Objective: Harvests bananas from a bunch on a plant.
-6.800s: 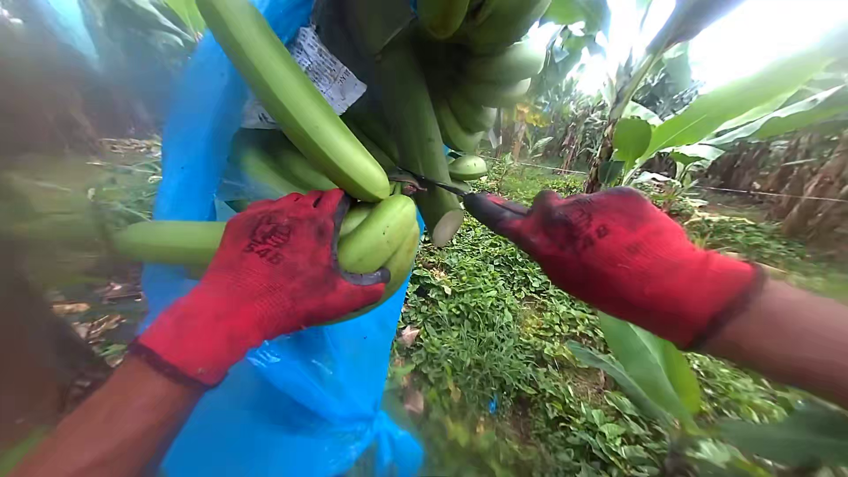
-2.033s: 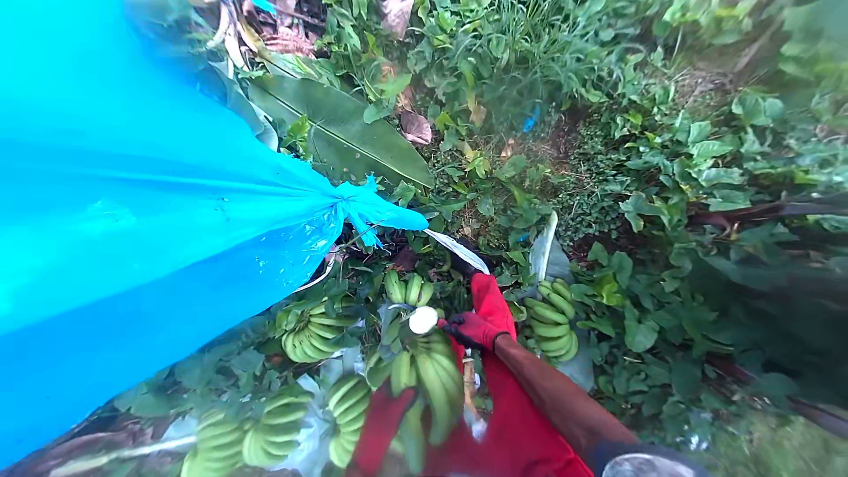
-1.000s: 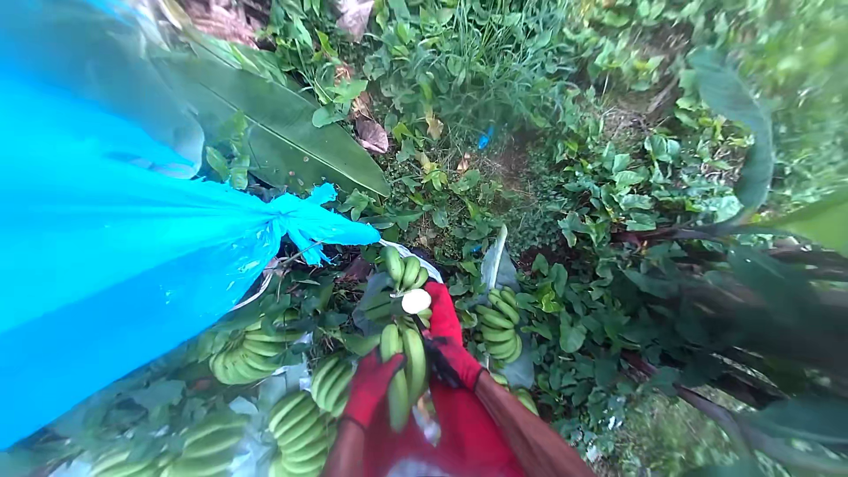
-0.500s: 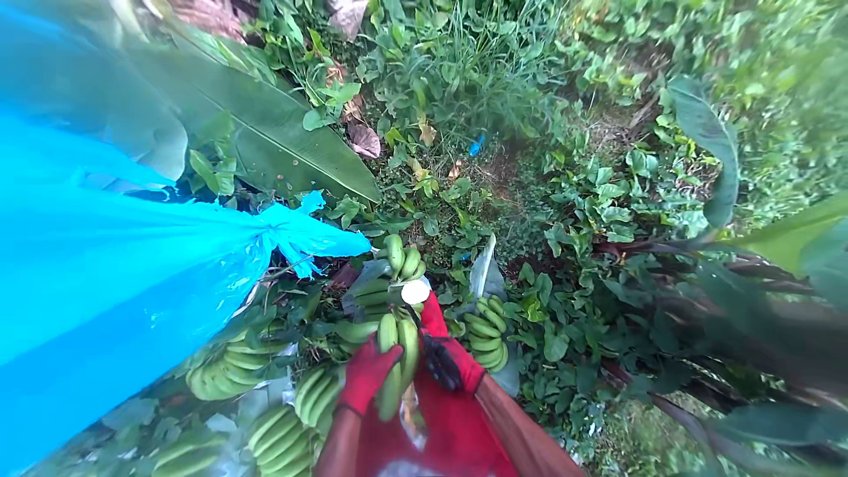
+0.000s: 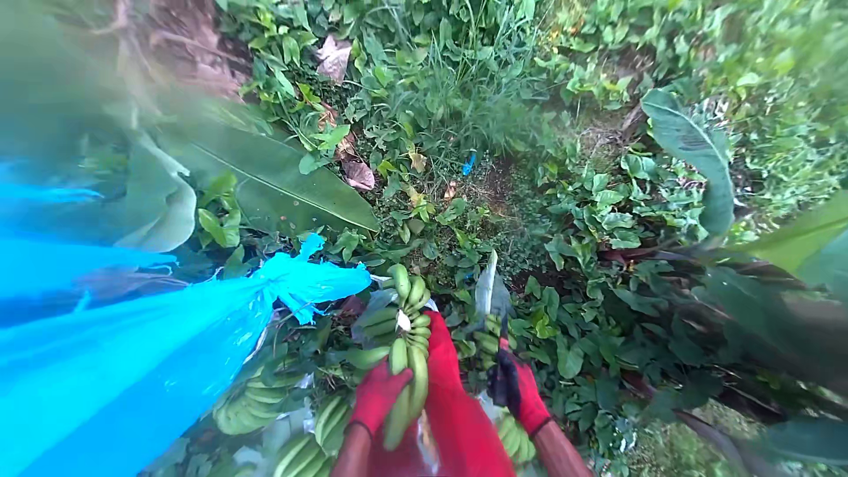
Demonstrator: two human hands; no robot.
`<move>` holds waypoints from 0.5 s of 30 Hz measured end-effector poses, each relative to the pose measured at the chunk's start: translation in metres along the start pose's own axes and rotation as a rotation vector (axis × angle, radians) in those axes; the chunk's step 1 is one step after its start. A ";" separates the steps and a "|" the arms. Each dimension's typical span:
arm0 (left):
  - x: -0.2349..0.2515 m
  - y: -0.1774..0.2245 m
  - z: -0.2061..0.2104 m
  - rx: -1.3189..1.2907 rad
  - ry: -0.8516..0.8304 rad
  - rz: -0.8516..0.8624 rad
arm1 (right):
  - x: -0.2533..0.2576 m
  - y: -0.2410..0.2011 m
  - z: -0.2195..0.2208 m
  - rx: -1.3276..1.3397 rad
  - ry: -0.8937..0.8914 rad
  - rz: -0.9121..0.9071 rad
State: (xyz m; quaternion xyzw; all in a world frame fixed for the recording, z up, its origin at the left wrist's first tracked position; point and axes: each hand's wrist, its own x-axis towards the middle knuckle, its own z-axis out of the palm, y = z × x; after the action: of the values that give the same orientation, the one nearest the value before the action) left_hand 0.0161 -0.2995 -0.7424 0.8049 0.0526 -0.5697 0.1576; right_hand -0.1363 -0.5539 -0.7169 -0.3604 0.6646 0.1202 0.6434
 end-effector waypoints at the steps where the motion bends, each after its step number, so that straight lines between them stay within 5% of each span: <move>1: 0.003 0.005 -0.001 0.017 -0.018 -0.005 | 0.005 0.012 -0.010 0.001 0.017 0.013; 9: 0.042 0.047 0.015 0.283 -0.125 0.028 | 0.001 0.082 -0.086 -0.039 0.175 0.128; 15: 0.058 0.105 0.040 0.598 -0.167 0.159 | -0.042 0.085 -0.116 -0.086 0.253 0.279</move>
State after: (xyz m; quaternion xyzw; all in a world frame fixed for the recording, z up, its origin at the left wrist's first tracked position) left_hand 0.0276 -0.4168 -0.7882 0.7676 -0.1933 -0.6099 -0.0383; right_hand -0.2829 -0.5516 -0.6867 -0.3041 0.7780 0.1901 0.5159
